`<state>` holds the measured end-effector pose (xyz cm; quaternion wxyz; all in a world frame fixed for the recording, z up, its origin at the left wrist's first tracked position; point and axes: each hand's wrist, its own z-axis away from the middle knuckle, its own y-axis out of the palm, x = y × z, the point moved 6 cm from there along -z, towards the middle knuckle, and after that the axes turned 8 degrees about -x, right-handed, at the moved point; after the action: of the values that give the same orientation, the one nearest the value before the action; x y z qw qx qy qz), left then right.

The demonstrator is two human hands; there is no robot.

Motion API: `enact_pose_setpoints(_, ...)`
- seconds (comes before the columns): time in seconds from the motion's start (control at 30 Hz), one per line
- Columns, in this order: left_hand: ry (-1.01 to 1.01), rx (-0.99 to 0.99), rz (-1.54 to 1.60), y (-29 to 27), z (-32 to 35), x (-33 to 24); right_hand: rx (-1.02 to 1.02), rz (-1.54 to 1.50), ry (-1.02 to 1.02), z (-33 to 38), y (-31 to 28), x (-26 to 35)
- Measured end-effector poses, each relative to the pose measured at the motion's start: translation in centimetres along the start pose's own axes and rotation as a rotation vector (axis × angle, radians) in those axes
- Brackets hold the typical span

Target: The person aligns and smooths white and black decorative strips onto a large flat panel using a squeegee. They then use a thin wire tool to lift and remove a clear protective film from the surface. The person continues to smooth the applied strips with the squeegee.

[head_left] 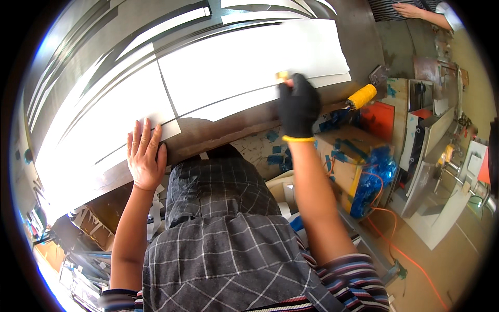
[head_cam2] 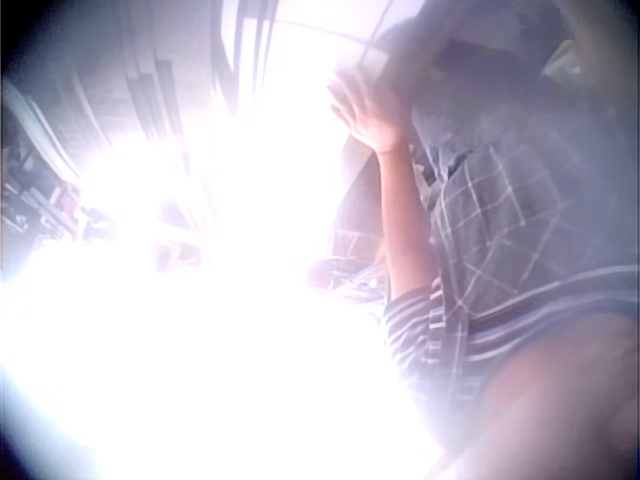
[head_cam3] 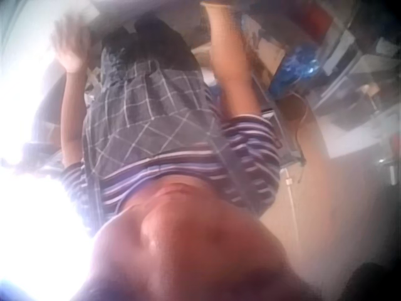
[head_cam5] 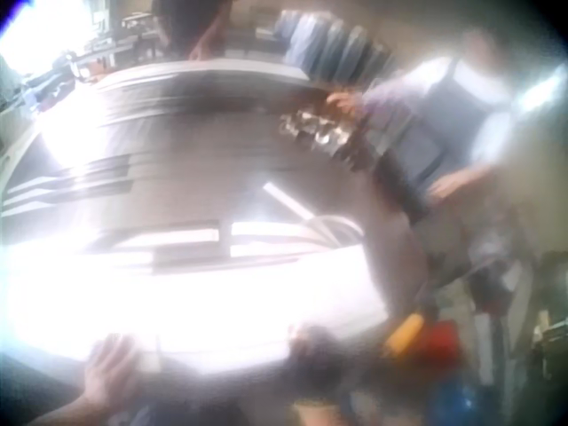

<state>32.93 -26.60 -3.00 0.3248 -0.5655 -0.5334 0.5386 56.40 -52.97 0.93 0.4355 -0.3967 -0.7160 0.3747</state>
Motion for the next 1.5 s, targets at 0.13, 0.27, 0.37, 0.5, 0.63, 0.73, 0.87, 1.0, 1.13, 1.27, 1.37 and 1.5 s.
enact_pose_setpoints(0.13, -0.003, -0.006, -0.007, -0.1, -0.1, -0.2, -0.109, 0.014, 0.200, -1.1, -0.6, -4.6)
enact_pose_setpoints(0.27, 0.000, 0.004, 0.002, -0.2, -0.3, -0.2, 0.062, -0.046, -0.040, 1.4, 0.5, 2.6)
enact_pose_setpoints(0.37, -0.003, -0.002, -0.001, -0.3, -0.1, -0.2, -0.006, 0.040, 0.000, 0.3, 0.5, -1.0)
enact_pose_setpoints(0.5, 0.002, -0.010, -0.005, -0.2, -0.1, -0.2, -0.084, 0.040, 0.259, -1.4, -0.8, -5.3)
enact_pose_setpoints(0.63, 0.010, -0.007, -0.015, -0.3, -0.1, -0.2, 0.076, -0.125, -0.055, 1.9, 0.5, 2.0)
enact_pose_setpoints(0.73, 0.011, -0.019, -0.021, -0.2, 0.0, -0.1, 0.018, -0.006, 0.069, 0.1, 0.0, -0.9)
enact_pose_setpoints(0.87, 0.012, -0.006, -0.029, -0.2, 0.0, -0.2, -0.133, 0.033, 0.286, -1.6, -1.5, -6.7)
enact_pose_setpoints(1.0, -0.047, 0.078, -0.042, -0.5, 0.4, -0.1, -0.187, -0.210, 0.361, 0.3, -2.5, -5.4)
enact_pose_setpoints(1.13, -0.096, 0.128, -0.020, -0.7, 1.3, 1.0, -0.108, -0.268, 0.420, 2.6, -2.9, -3.7)
enact_pose_setpoints(1.27, -0.121, 0.150, 0.035, -0.8, 1.1, 1.1, -0.036, -0.211, 0.383, 4.0, -2.1, -2.2)
enact_pose_setpoints(1.37, -0.122, 0.172, 0.001, -0.5, 1.6, 1.2, -0.032, -0.164, 0.350, 4.3, -1.9, -1.2)
enact_pose_setpoints(1.5, -0.110, 0.161, -0.021, -0.3, 2.1, 1.1, -0.026, -0.195, 0.288, 4.3, -1.1, -0.6)
